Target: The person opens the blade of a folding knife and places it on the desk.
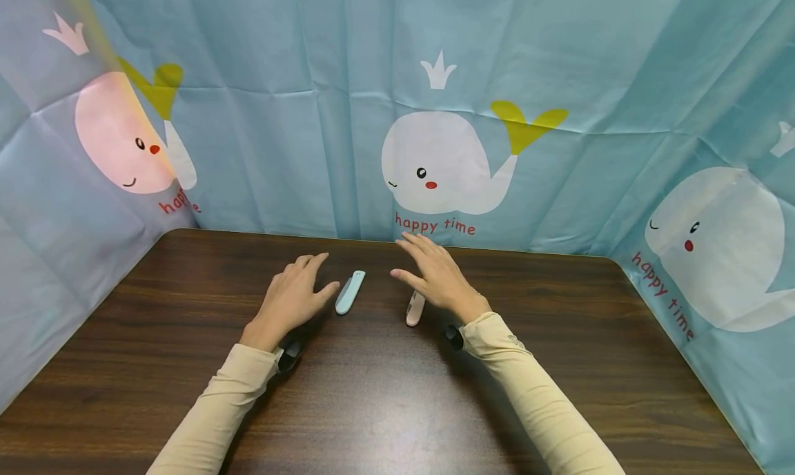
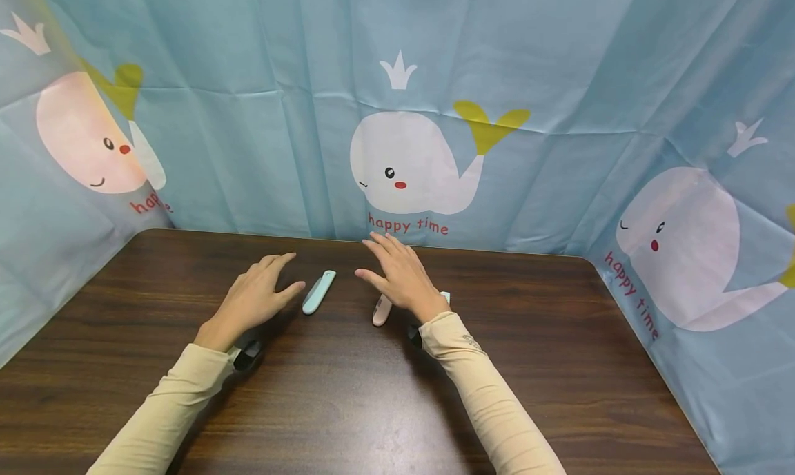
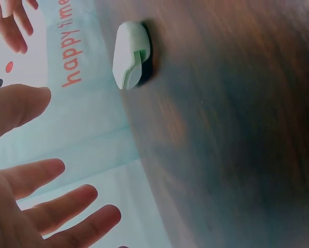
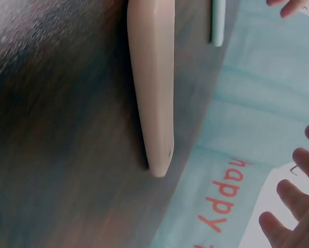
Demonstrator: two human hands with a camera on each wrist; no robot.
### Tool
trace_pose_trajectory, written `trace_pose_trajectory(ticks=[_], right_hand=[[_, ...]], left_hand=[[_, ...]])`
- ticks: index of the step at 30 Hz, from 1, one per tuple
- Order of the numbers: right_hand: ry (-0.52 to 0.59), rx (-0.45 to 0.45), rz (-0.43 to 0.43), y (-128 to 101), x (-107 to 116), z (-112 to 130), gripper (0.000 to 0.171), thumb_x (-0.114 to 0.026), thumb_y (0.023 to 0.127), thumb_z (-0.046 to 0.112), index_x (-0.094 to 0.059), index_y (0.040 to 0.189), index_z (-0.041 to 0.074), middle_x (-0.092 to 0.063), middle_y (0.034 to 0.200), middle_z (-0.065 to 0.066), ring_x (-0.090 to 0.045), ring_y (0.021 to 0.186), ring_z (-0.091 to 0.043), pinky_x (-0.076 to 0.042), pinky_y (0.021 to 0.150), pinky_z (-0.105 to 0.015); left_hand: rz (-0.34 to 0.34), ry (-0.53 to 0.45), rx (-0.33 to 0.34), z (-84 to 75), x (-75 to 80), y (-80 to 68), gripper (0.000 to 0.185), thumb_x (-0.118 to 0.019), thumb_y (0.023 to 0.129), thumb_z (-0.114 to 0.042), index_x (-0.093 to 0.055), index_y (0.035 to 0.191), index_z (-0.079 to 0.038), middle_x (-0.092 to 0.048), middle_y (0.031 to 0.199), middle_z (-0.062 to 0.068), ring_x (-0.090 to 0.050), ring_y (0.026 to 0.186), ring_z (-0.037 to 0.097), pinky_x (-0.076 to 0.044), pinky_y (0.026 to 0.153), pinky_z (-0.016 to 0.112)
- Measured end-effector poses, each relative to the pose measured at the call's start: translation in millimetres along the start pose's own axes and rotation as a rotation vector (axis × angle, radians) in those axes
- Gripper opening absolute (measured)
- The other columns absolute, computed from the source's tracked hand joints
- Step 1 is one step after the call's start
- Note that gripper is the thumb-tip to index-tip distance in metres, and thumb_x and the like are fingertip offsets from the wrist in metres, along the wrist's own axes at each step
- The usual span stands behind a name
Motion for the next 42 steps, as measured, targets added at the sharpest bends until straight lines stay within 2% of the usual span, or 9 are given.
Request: trace_pose_trajectory(ticks=[9,15,22,27,31,42], right_hand=[[0.044,0.010,0.039,7,-10,6,0.062,-0.056,0.099,0.047,-0.044,0.149,0.013,-0.040,0.157,-0.007,-0.031,0.149,-0.030,-0.027,0.119,-0.053],[0.054,0.008,0.063,11,-18,8,0.062,-0.057,0.098,0.047,-0.045,0.148,0.013,-0.043,0.155,-0.007,-0.037,0.146,-0.027,-0.030,0.118,-0.049],[0.067,0.014,0.083,16,-26,11,0.058,-0.056,0.100,0.044,-0.046,0.147,0.011,-0.045,0.153,-0.010,-0.040,0.144,-0.029,-0.031,0.117,-0.050],[0.073,0.016,0.114,19,-32,13,0.059,-0.058,0.099,0.043,-0.046,0.147,0.010,-0.047,0.152,-0.009,-0.042,0.143,-0.028,-0.032,0.117,-0.048],[0.072,0.019,0.140,22,-36,15,0.061,-0.062,0.097,0.042,-0.047,0.146,0.010,-0.049,0.150,-0.009,-0.044,0.141,-0.027,-0.034,0.116,-0.046],[0.123,-0.022,0.229,28,-46,20,0.058,-0.064,0.096,0.042,-0.051,0.144,0.011,-0.054,0.146,-0.008,-0.048,0.138,-0.024,-0.038,0.114,-0.042]], left_hand=[[0.019,-0.025,0.013,-2.6,-5.4,-0.7,0.061,-0.060,0.098,-0.036,-0.043,0.148,-0.006,-0.049,0.142,0.027,-0.050,0.126,0.048,-0.041,0.097,0.064],[0.068,-0.030,0.031,-3.8,-9.8,0.0,0.060,-0.062,0.097,-0.036,-0.046,0.146,-0.006,-0.052,0.139,0.025,-0.052,0.122,0.047,-0.043,0.095,0.062],[0.114,-0.046,0.052,-2.4,-12.8,0.1,0.059,-0.063,0.096,-0.037,-0.048,0.145,-0.007,-0.054,0.136,0.024,-0.055,0.119,0.044,-0.045,0.092,0.060],[0.136,-0.067,0.055,-2.5,-15.0,0.2,0.058,-0.065,0.095,-0.037,-0.050,0.143,-0.007,-0.061,0.120,0.019,-0.060,0.102,0.034,-0.049,0.080,0.050],[0.157,-0.099,0.048,-2.0,-16.1,0.2,0.057,-0.067,0.094,-0.036,-0.052,0.141,-0.005,-0.063,0.105,0.013,-0.058,0.086,0.023,-0.047,0.068,0.038],[0.220,-0.170,0.062,-1.4,-20.7,0.1,0.056,-0.068,0.094,-0.032,-0.054,0.138,-0.002,-0.063,0.090,0.007,-0.053,0.069,0.017,-0.041,0.058,0.030]])
Point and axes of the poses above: each hand's wrist, its own y-axis towards the middle knuckle, its own x-axis out of the back of the hand, z = x × y, the point moved 4 cm from there along y, towards the middle knuckle
